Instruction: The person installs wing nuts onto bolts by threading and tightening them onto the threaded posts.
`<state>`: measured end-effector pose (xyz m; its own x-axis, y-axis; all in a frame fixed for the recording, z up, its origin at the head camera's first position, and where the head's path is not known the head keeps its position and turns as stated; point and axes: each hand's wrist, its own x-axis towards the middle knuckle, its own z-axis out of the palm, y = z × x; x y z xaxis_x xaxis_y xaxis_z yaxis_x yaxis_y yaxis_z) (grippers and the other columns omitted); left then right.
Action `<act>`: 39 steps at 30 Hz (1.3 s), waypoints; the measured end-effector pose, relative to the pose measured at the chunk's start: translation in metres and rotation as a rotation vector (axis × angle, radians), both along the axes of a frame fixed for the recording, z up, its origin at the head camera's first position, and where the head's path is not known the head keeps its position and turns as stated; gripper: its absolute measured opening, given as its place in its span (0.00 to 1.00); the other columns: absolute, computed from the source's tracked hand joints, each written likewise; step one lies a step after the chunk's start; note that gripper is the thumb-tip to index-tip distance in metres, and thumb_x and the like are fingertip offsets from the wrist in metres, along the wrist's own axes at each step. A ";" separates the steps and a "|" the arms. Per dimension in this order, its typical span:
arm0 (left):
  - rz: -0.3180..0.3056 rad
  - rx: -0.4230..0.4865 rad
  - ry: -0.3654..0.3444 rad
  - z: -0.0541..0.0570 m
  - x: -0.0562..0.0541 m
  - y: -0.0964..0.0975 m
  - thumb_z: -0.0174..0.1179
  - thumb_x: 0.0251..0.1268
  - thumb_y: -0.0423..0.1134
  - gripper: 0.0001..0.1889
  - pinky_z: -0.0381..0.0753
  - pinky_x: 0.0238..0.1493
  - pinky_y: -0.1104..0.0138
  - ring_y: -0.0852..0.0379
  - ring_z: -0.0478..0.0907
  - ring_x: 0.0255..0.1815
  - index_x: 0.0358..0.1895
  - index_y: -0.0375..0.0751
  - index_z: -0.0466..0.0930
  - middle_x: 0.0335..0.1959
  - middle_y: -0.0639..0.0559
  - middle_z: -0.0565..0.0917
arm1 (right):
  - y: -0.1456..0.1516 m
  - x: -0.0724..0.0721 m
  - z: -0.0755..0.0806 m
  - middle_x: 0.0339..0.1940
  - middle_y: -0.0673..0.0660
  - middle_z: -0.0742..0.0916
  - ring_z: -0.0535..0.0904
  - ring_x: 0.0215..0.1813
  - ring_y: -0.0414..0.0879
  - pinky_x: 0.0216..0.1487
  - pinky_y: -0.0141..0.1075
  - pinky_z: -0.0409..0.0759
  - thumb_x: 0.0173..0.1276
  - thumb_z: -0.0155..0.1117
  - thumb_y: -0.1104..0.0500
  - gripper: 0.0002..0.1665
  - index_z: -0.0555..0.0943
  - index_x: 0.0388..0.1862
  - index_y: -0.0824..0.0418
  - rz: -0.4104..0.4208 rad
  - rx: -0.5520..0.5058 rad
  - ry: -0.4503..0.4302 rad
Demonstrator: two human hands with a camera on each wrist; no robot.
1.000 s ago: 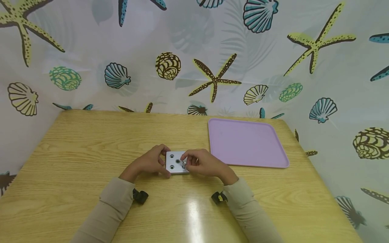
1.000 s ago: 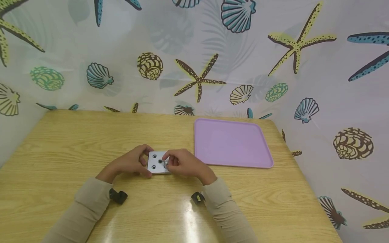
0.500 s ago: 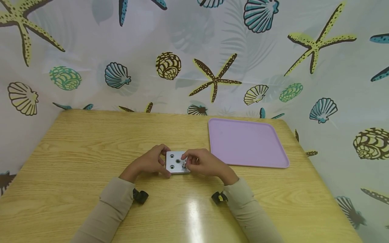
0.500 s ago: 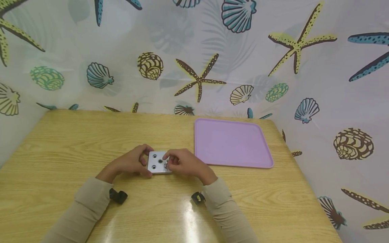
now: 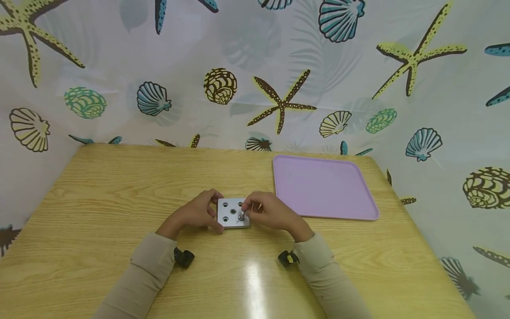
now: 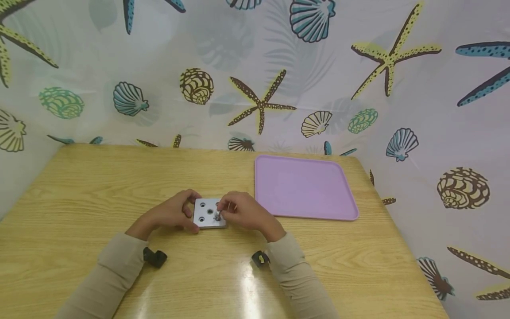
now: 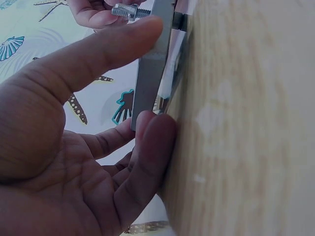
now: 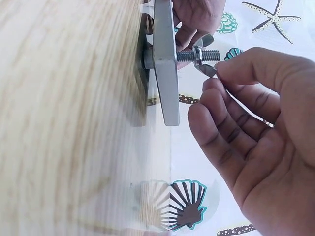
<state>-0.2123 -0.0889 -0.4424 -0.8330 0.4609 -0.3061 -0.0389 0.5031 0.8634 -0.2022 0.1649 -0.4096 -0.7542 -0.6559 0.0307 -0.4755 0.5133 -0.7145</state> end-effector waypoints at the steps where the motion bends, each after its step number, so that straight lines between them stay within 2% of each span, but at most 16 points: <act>1: 0.001 0.000 -0.001 0.000 0.000 0.000 0.81 0.41 0.34 0.44 0.81 0.30 0.64 0.51 0.73 0.45 0.65 0.39 0.66 0.60 0.41 0.69 | 0.000 0.000 0.000 0.39 0.56 0.88 0.77 0.36 0.36 0.38 0.28 0.80 0.69 0.61 0.65 0.07 0.84 0.43 0.62 -0.001 0.001 -0.003; 12: 0.002 0.007 0.001 0.000 0.000 0.000 0.81 0.41 0.34 0.43 0.80 0.29 0.65 0.51 0.72 0.44 0.64 0.39 0.66 0.58 0.42 0.69 | 0.000 -0.001 -0.002 0.40 0.56 0.87 0.77 0.37 0.37 0.40 0.28 0.81 0.68 0.61 0.66 0.06 0.83 0.41 0.62 0.004 -0.002 0.004; 21: 0.002 0.000 0.005 0.000 0.001 0.000 0.81 0.41 0.34 0.44 0.80 0.29 0.65 0.51 0.72 0.44 0.65 0.39 0.66 0.58 0.42 0.69 | -0.001 -0.001 -0.001 0.34 0.54 0.86 0.75 0.34 0.36 0.36 0.28 0.78 0.69 0.60 0.66 0.06 0.83 0.42 0.62 0.017 0.000 -0.029; 32: -0.006 0.000 0.006 0.000 0.000 0.000 0.81 0.42 0.35 0.44 0.80 0.30 0.64 0.50 0.72 0.46 0.65 0.39 0.65 0.60 0.41 0.68 | -0.004 0.000 -0.003 0.33 0.54 0.85 0.75 0.32 0.36 0.36 0.27 0.77 0.68 0.59 0.66 0.15 0.82 0.53 0.63 0.057 0.014 -0.059; 39: 0.004 -0.002 -0.001 -0.001 0.000 0.001 0.81 0.41 0.34 0.44 0.80 0.30 0.64 0.51 0.72 0.45 0.65 0.39 0.66 0.59 0.42 0.69 | -0.002 -0.001 -0.002 0.34 0.55 0.85 0.76 0.35 0.37 0.38 0.28 0.79 0.69 0.62 0.64 0.12 0.83 0.49 0.64 0.032 0.016 -0.051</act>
<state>-0.2125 -0.0882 -0.4431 -0.8348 0.4565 -0.3076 -0.0417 0.5047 0.8623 -0.2029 0.1633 -0.4120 -0.7328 -0.6802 -0.0180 -0.4552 0.5097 -0.7301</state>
